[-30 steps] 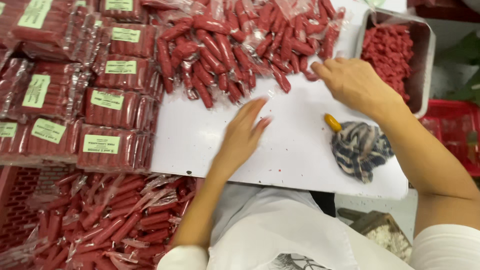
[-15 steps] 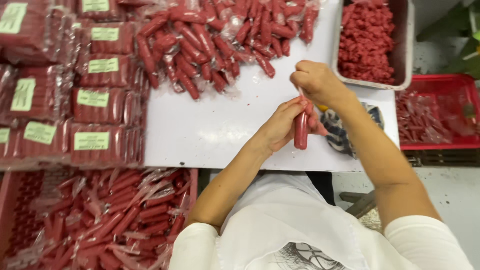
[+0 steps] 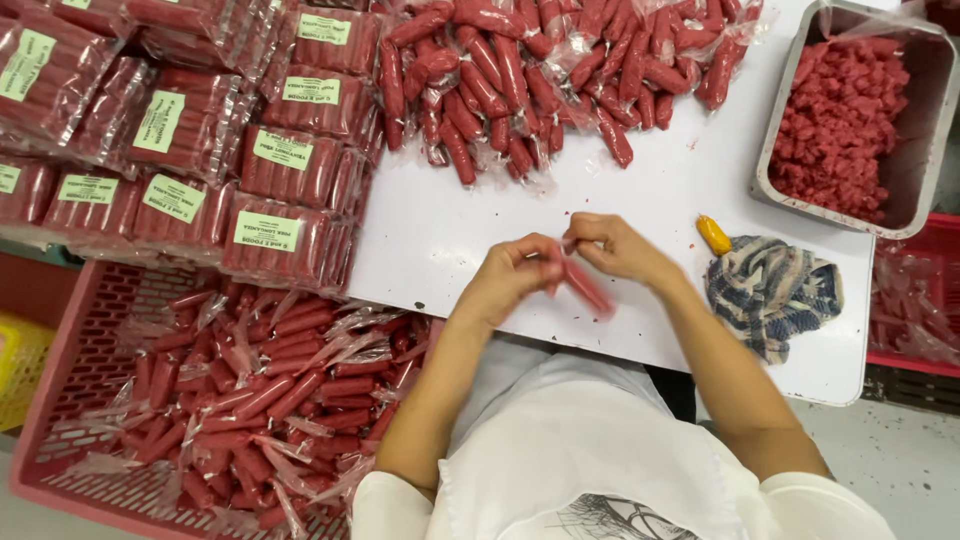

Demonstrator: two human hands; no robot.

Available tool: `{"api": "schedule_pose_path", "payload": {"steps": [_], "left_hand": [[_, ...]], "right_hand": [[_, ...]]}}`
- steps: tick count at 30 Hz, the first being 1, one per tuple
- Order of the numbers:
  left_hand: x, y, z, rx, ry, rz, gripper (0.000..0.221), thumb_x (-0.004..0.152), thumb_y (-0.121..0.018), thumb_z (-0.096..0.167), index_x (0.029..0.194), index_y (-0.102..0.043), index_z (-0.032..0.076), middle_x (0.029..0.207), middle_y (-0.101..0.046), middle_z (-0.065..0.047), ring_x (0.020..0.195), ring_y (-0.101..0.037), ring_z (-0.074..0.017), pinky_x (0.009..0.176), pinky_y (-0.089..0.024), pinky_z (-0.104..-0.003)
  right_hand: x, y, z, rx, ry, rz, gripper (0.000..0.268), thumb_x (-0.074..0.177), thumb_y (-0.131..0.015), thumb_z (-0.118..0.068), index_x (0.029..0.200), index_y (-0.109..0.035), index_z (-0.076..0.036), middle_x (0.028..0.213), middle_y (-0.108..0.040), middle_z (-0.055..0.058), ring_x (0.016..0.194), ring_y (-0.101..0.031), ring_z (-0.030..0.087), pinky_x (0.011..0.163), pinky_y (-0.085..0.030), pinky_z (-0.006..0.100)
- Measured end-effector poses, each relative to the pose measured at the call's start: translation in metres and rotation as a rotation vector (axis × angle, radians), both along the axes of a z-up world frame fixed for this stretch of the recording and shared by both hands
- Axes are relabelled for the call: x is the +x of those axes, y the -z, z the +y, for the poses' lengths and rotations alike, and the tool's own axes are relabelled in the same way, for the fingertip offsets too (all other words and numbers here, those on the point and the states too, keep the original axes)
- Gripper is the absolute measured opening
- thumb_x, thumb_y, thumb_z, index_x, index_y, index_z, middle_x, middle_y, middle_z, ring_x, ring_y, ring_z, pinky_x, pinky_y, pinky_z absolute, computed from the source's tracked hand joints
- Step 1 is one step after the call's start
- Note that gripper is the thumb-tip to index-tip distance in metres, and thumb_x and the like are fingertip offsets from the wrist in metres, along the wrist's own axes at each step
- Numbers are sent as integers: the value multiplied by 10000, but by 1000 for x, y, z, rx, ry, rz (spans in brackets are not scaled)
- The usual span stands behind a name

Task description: The person fills sausage casings with ground meat, ties off the ends, and places the finished sausages into a pink basket. They repeatedly pick up casings, fill them, and tie them off by hand.

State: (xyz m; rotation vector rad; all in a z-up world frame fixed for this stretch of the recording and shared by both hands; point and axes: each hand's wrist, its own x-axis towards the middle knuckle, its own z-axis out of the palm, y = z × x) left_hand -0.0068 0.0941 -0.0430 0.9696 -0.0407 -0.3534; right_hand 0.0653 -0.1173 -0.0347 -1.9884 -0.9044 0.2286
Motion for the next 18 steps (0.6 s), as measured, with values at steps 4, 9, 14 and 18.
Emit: {"api": "schedule_pose_path", "payload": {"steps": [4, 9, 14, 18], "left_hand": [[38, 66, -38, -340, -264, 429, 166, 892, -697, -113, 1037, -670, -38, 927, -693, -115, 869, -762, -275, 780, -668, -284], [42, 19, -28, -34, 45, 129, 188, 858, -762, -5, 1045, -744, -18, 873, -758, -153, 701, -769, -247, 577, -648, -253], [76, 48, -52, 329, -70, -100, 202, 869, -821, 126, 1013, -770, -6, 776, -716, -115, 571, -705, -163, 468, -546, -231], [69, 46, -62, 831, -203, -675, 149, 934, -761, 197, 1033, -773, 87, 917, -688, -60, 786, -727, -229, 685, -588, -307]], "right_hand": [[-14, 53, -1, -571, 193, -654, 77, 888, -668, -157, 854, -617, -111, 768, -540, 51, 796, -622, 261, 640, -510, 354], [-26, -33, -10, -69, 295, -576, 185, 922, -622, 1, 760, -566, -68, 1016, -599, 90, 1039, -615, 322, 778, -515, 344], [-4, 24, -37, 128, 402, 176, 242, 898, -490, 49, 888, -724, -10, 721, -672, 136, 518, -664, 228, 507, -563, 329], [16, 75, -46, 99, 622, 208, 241, 924, -501, 8, 884, -727, -63, 719, -685, 93, 588, -681, 170, 526, -534, 299]]}}
